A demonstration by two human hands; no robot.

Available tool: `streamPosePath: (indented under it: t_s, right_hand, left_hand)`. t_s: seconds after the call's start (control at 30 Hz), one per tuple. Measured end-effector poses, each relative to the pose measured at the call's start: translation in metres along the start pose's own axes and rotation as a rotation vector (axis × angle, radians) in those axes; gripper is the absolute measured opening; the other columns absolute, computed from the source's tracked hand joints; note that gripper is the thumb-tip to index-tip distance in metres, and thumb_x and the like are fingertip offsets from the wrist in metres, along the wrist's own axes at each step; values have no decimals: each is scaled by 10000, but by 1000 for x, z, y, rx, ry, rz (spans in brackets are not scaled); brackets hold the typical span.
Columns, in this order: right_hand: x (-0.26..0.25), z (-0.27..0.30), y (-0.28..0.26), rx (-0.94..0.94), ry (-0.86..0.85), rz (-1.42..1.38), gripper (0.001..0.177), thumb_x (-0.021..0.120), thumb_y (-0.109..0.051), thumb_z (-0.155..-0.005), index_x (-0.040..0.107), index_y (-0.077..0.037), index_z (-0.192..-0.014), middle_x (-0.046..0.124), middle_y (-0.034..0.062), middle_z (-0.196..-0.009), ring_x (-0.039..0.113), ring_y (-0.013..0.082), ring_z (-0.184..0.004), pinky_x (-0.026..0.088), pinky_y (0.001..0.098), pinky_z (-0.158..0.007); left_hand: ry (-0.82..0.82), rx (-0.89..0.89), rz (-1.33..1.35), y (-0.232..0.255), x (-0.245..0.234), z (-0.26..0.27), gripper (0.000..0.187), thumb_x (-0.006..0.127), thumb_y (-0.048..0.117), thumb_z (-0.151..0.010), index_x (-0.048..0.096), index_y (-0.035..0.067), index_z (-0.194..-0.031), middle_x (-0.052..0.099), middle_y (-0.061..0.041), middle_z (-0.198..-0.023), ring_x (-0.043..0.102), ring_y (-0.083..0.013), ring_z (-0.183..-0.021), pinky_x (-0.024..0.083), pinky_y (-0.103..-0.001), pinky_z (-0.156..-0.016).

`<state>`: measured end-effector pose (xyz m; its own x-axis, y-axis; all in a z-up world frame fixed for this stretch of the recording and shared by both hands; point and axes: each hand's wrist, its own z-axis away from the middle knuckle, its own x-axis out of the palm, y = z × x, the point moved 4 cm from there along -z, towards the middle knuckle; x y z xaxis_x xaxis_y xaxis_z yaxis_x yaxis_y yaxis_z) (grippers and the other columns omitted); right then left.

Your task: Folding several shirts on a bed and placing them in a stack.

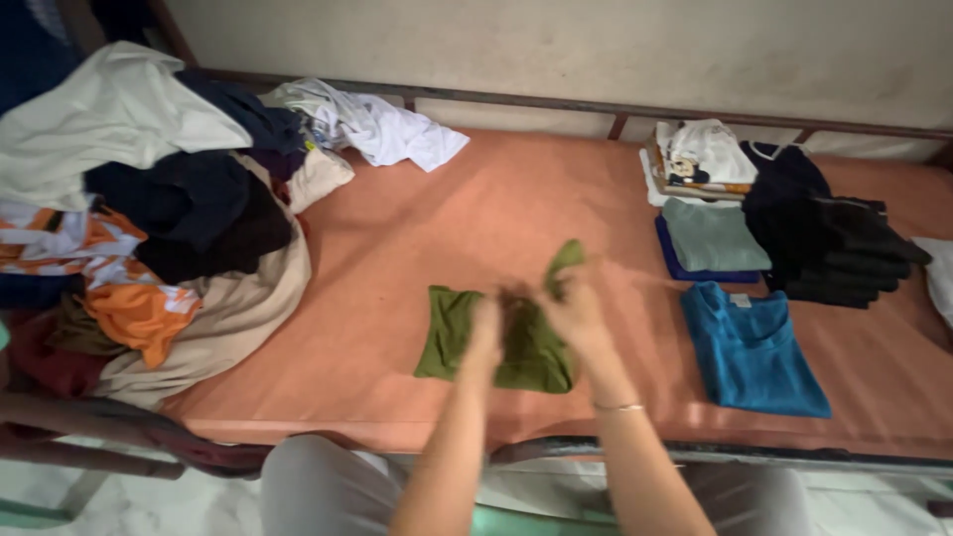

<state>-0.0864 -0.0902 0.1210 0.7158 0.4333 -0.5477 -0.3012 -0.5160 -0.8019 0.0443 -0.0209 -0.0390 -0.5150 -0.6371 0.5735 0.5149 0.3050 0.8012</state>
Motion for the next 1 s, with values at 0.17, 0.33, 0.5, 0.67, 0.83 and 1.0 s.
streamPosePath:
  t_s: [0.17,0.33,0.5,0.67,0.83,1.0]
  right_hand:
    - [93,35,-60,-28,-269,379,489,712,-351,-893,543,-78,-1262,739,213,-986,716,399,-956,569,492,-834]
    - [113,70,-72,-202,-807,-29,551,716,-257,-915,501,-21,-1364,700,181,-1175,692,331,-1087,539,413,-933]
    - [70,50,-36,-189,-477,-128,329,666,-175,-919,674,-51,-1224,768,114,-1107,755,270,-1027,592,365,-897]
    - [47,42,-13,-71,-171,116,257,673,-160,-953,720,-70,-1189,737,139,-1115,736,328,-997,577,399,-854]
    - [80,53,20,-310,-260,513,503,669,-327,-932,566,-69,-1351,476,145,-1475,384,328,-1428,248,580,-1171]
    - [84,60,1,-169,-306,600,650,623,-440,-934,438,-108,-1461,303,139,-1590,178,316,-1528,78,661,-1193]
  left_hand:
    - [104,-140,79,65,-84,21,533,443,567,-996,653,131,-1221,717,-52,-1099,652,-202,-938,528,-364,-849]
    - [203,-223,-328,60,-117,35,590,691,506,-1003,639,-45,-1209,633,-109,-1006,593,-218,-874,493,-389,-783]
    - [237,-80,-332,52,-126,24,400,728,305,-919,664,63,-1230,714,-61,-1081,647,-168,-955,530,-338,-846]
    - [253,18,-415,67,-141,31,327,696,213,-955,687,-3,-1200,733,-106,-1083,667,-206,-957,541,-357,-835]
    - [260,-10,-489,77,-140,41,314,669,199,-969,701,3,-1212,751,-111,-1090,687,-201,-961,545,-349,-825]
    - [251,19,-785,108,-112,57,350,652,234,-981,679,13,-1250,753,-143,-1143,707,-257,-1041,544,-382,-884]
